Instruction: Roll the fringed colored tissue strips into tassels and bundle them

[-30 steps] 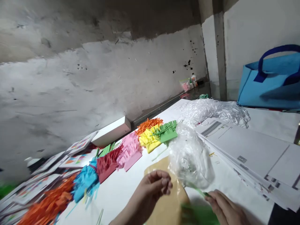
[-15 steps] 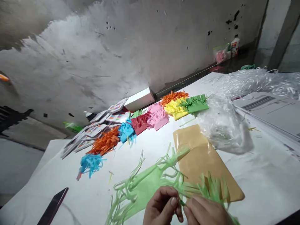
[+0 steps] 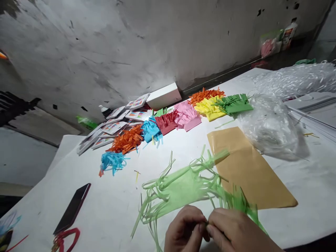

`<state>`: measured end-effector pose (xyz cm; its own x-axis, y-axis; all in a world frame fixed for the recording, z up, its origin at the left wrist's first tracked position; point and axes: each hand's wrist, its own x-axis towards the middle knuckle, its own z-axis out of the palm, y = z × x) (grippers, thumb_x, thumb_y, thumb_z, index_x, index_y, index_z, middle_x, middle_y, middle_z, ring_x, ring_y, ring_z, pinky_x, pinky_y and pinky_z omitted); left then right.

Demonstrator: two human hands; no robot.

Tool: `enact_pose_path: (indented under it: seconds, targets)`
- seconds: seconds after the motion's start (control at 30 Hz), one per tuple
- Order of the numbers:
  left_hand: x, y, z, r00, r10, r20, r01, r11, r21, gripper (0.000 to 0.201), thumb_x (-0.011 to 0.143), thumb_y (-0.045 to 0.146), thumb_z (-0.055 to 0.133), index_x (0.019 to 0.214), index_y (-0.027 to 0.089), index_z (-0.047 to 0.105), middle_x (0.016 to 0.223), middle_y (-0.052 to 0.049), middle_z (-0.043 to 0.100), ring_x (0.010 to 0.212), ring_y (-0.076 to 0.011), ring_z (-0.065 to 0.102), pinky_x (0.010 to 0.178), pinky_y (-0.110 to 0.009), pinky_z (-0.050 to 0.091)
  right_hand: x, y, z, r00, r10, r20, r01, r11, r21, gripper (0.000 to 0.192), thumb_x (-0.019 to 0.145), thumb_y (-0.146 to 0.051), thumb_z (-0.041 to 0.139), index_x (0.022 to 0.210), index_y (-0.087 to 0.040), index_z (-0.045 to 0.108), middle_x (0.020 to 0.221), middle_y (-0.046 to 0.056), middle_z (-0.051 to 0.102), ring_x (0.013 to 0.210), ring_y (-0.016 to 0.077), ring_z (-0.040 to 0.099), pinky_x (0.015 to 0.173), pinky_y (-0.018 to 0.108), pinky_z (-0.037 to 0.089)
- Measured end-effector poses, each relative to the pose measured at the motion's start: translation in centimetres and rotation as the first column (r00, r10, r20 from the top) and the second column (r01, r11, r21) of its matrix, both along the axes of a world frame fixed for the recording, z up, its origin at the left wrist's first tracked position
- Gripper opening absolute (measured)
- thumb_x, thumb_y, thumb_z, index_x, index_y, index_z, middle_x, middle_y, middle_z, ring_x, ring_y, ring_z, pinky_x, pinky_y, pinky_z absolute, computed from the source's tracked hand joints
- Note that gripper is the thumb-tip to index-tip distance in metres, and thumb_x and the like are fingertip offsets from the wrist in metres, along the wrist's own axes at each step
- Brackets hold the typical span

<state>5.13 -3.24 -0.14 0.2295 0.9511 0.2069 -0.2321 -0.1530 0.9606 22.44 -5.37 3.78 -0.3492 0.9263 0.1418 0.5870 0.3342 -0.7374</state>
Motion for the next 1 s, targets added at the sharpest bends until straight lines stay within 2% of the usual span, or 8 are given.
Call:
enact_pose_path:
  seconds: [0.13,0.3,0.47,0.6,0.73,0.8,0.93,1.0]
  targets:
    - [-1.3,0.1,-0.2,0.997,0.009,-0.076,-0.008,1.0,0.02,0.018,0.092,0.039,0.073,0.101,0.025,0.077,0.086,-0.004,0.07,0.062,-0.0105,0.065,0.058,-0.019,0.053,-0.1,0.3,-0.5,0.998,0.031,-0.049,-0.029,0.999,0.037,0.03,0.105,-0.017,0.036,0.089,-0.025,0.061,0.082,-0.001,0.069,0.073,0.014,0.068,0.066,0.021,0.051]
    - [-2.2,0.4,0.1,0.963,0.136,-0.232,-0.108,0.986,0.129,0.014,0.091,0.037,0.075,0.098,0.026,0.078,0.08,-0.004,0.076,0.071,-0.0143,0.068,0.07,-0.022,0.056,0.0,0.4,-1.0,0.997,0.052,-0.048,-0.049,0.996,0.077,0.023,0.106,-0.018,0.042,0.106,-0.029,0.062,0.092,-0.003,0.071,0.083,0.0126,0.071,0.075,0.018,0.052]
    - [-2.5,0.6,0.5,0.977,0.121,-0.178,-0.141,0.985,-0.103,0.024,0.083,0.045,0.081,0.087,0.022,0.077,0.078,-0.004,0.076,0.072,-0.0162,0.071,0.068,-0.022,0.058,-0.8,0.7,-1.6,0.998,0.051,-0.042,-0.05,0.999,0.02,0.028,0.108,-0.021,0.038,0.093,-0.027,0.061,0.083,-0.005,0.069,0.077,0.0104,0.07,0.069,0.016,0.052]
    - [-3.1,0.3,0.4,0.971,0.128,-0.204,-0.166,0.97,-0.179,0.025,0.077,0.044,0.086,0.086,0.022,0.078,0.077,-0.003,0.077,0.07,-0.0166,0.071,0.069,-0.022,0.057,-1.4,0.6,-1.7,0.998,-0.055,-0.024,0.059,0.981,0.185,0.019,0.108,-0.032,0.045,0.115,-0.028,0.062,0.099,-0.002,0.075,0.09,0.0135,0.073,0.078,0.019,0.054]
    - [-4.0,0.5,0.1,0.963,0.121,-0.239,-0.142,0.987,-0.07,0.015,0.083,0.036,0.082,0.086,0.023,0.079,0.077,-0.003,0.076,0.072,-0.016,0.069,0.071,-0.022,0.055,-2.1,0.9,-0.8,0.997,-0.04,0.07,0.014,0.943,0.333,0.029,0.107,-0.02,0.039,0.092,-0.024,0.063,0.08,0.001,0.069,0.072,0.0161,0.068,0.069,0.025,0.053]
    - [-4.7,0.8,0.0,0.967,0.103,-0.231,-0.106,0.994,0.0,0.007,0.088,0.029,0.077,0.09,0.023,0.077,0.078,-0.003,0.075,0.073,-0.0162,0.068,0.071,-0.023,0.054,-2.3,1.1,-0.2,0.993,-0.029,0.111,-0.015,0.924,0.381,0.03,0.105,-0.015,0.039,0.086,-0.023,0.062,0.073,0.0,0.066,0.068,0.0166,0.065,0.072,0.027,0.053]
    - [-7.0,1.4,0.6,0.971,-0.004,-0.241,0.052,0.98,0.193,0.017,0.094,0.014,0.065,0.103,0.026,0.074,0.085,-0.004,0.071,0.076,-0.0164,0.069,0.071,-0.024,0.056,-2.2,1.4,0.3,0.993,0.036,0.115,-0.072,0.94,0.332,0.027,0.107,-0.025,0.041,0.091,-0.025,0.063,0.078,0.0,0.07,0.076,0.0172,0.07,0.086,0.028,0.057]
    - [-9.4,1.7,1.8,0.972,-0.039,-0.233,0.087,0.976,0.201,0.02,0.098,0.016,0.059,0.107,0.027,0.074,0.091,-0.006,0.067,0.075,-0.0171,0.07,0.068,-0.026,0.057,-2.1,1.7,-0.1,0.995,0.013,0.097,-0.048,0.932,0.36,0.025,0.108,-0.038,0.043,0.105,-0.025,0.065,0.091,0.003,0.075,0.086,0.0176,0.073,0.084,0.023,0.059]
